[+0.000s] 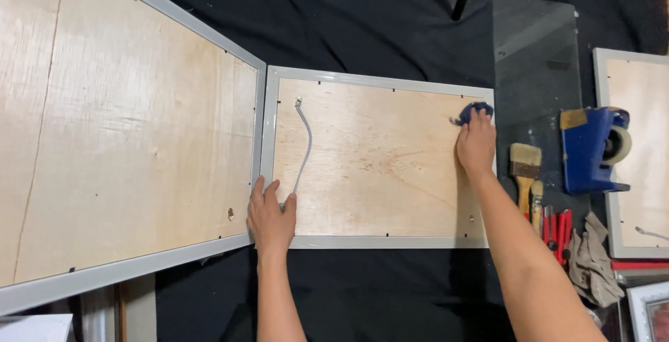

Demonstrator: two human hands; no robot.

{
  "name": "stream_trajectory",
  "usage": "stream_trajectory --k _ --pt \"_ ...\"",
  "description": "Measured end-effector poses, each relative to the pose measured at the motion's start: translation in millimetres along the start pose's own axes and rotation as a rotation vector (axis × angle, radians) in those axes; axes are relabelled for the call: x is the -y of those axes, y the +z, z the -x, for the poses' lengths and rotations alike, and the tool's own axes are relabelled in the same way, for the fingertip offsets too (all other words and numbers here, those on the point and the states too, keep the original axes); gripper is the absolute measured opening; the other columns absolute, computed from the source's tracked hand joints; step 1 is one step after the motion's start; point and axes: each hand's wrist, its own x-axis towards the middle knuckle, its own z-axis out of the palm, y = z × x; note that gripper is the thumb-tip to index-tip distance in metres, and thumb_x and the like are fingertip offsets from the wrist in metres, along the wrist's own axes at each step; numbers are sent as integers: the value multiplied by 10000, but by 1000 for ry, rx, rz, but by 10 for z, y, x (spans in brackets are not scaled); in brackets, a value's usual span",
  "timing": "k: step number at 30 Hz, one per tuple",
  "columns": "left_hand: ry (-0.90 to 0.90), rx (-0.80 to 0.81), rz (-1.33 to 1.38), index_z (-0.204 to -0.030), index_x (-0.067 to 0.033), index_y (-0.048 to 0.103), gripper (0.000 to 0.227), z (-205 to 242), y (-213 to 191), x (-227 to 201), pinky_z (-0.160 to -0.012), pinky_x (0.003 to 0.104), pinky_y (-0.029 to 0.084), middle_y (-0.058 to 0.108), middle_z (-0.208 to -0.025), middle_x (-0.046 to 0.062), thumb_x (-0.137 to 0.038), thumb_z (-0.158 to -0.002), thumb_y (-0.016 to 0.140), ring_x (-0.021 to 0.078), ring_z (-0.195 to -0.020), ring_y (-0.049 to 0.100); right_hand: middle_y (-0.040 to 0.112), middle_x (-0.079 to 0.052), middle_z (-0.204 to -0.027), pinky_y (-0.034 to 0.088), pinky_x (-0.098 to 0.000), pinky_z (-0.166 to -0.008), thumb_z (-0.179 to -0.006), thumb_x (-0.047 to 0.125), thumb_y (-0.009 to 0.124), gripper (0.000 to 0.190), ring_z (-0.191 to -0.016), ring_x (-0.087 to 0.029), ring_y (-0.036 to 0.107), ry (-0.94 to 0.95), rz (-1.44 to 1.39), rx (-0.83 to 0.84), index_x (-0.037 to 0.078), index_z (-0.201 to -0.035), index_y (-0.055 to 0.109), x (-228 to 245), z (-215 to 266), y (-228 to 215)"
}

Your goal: The person is cleaning the back panels and surfaces of several picture frames using a brush and a cloth.

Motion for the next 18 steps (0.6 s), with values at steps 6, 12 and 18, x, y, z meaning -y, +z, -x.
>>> stream_trajectory --k 6,12,18 --pt "28 2 13 -1473 -78 523 517 23 10 56 -1172 548 318 302 -1656 134 -348 -1032 548 314 -1529 290 389 -128 -1653 270 -484 -1236 -1092 213 413 508 -1508 -317 369 -6 -23 206 155 -1596 422 -87 733 -403" --pt "64 -6 0 -1469 -63 526 523 30 37 142 -1173 534 328 300 -1661 136 -357 -1037 548 313 -1528 295 339 -144 -1676 346 -459 -1227 -1040 169 467 563 -1522 -351 333 5 -32 381 149 -1599 400 -146 1547 -807" --pt "73 -1 47 -1452 -43 540 510 0 76 219 -1186 505 330 310 -1659 137 -337 -1037 562 305 -1533 294 374 -161 -1648 436 -461 -1156 -1003 50 460 606 -1489 -376 379 -125 33 490 130 -1599 392 -292 2168 -988"
